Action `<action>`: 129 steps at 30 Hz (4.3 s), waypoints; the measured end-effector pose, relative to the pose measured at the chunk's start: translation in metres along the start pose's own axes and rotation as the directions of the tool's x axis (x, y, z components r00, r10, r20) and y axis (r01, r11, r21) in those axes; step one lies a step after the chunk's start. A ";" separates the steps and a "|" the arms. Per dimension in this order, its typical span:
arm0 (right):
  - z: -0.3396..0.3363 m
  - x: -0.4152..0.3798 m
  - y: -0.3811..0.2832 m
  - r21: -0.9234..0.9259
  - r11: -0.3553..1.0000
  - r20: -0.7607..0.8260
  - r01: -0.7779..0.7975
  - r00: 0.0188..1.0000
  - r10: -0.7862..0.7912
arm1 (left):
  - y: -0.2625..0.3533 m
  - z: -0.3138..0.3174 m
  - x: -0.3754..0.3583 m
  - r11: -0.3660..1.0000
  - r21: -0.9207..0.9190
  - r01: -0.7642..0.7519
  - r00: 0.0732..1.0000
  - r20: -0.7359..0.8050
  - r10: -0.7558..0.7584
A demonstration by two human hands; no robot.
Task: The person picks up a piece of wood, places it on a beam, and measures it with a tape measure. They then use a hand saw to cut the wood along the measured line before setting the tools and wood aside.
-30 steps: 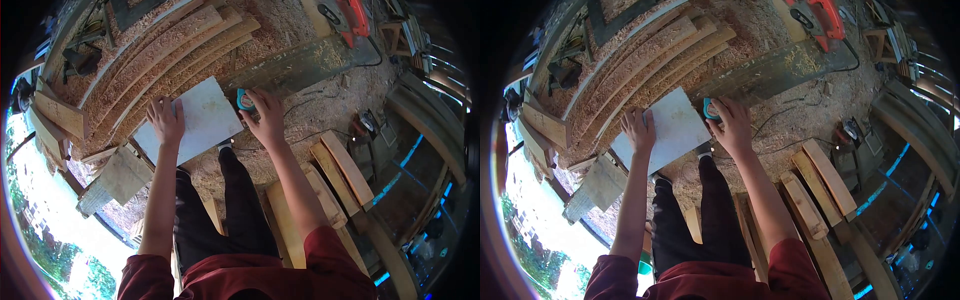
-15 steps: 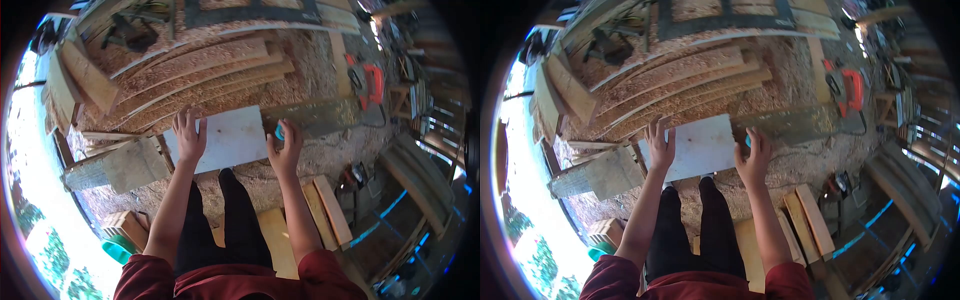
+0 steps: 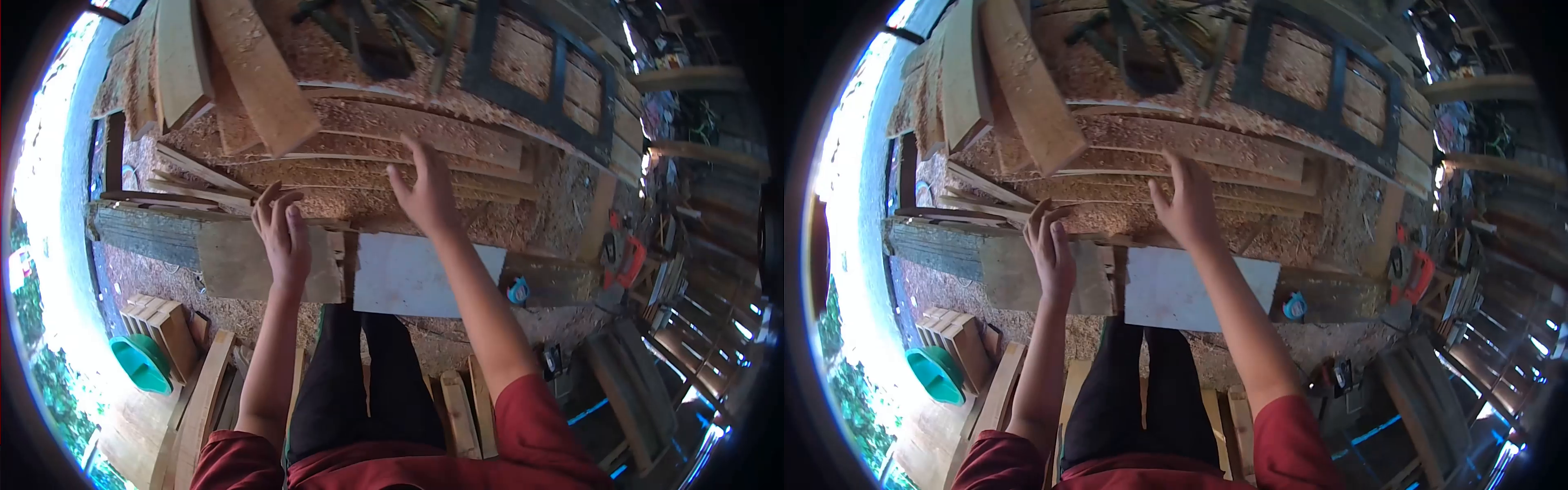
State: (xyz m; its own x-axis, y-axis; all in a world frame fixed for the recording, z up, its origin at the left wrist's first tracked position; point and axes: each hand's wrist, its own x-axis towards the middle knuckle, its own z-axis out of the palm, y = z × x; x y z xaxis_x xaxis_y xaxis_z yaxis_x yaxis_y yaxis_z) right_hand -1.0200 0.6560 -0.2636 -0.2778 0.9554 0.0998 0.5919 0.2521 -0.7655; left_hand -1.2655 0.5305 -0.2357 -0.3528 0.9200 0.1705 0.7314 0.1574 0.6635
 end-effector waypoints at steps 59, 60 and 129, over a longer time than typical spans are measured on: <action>-0.212 -0.415 -0.083 0.712 0.487 -0.116 -0.506 0.599 0.792 | 0.171 0.230 -0.144 0.797 0.207 -0.567 0.809 0.323 0.492; -0.219 -0.407 -0.089 0.755 0.405 -0.050 -0.515 0.571 0.819 | 0.171 0.228 -0.152 0.799 0.206 -0.565 0.809 0.326 0.489; -0.265 -0.323 -0.075 0.512 0.322 0.184 -0.797 0.468 0.864 | 0.201 0.256 -0.162 0.832 0.406 -0.377 0.869 0.467 0.166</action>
State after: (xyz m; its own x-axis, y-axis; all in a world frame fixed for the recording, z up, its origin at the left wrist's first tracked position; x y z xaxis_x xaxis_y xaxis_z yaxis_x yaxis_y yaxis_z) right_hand -0.7744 0.3695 -0.0696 0.2423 0.6366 -0.7321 0.0249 -0.7584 -0.6513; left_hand -0.9117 0.5047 -0.3167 0.0873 0.9928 -0.0815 0.9789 -0.0703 0.1920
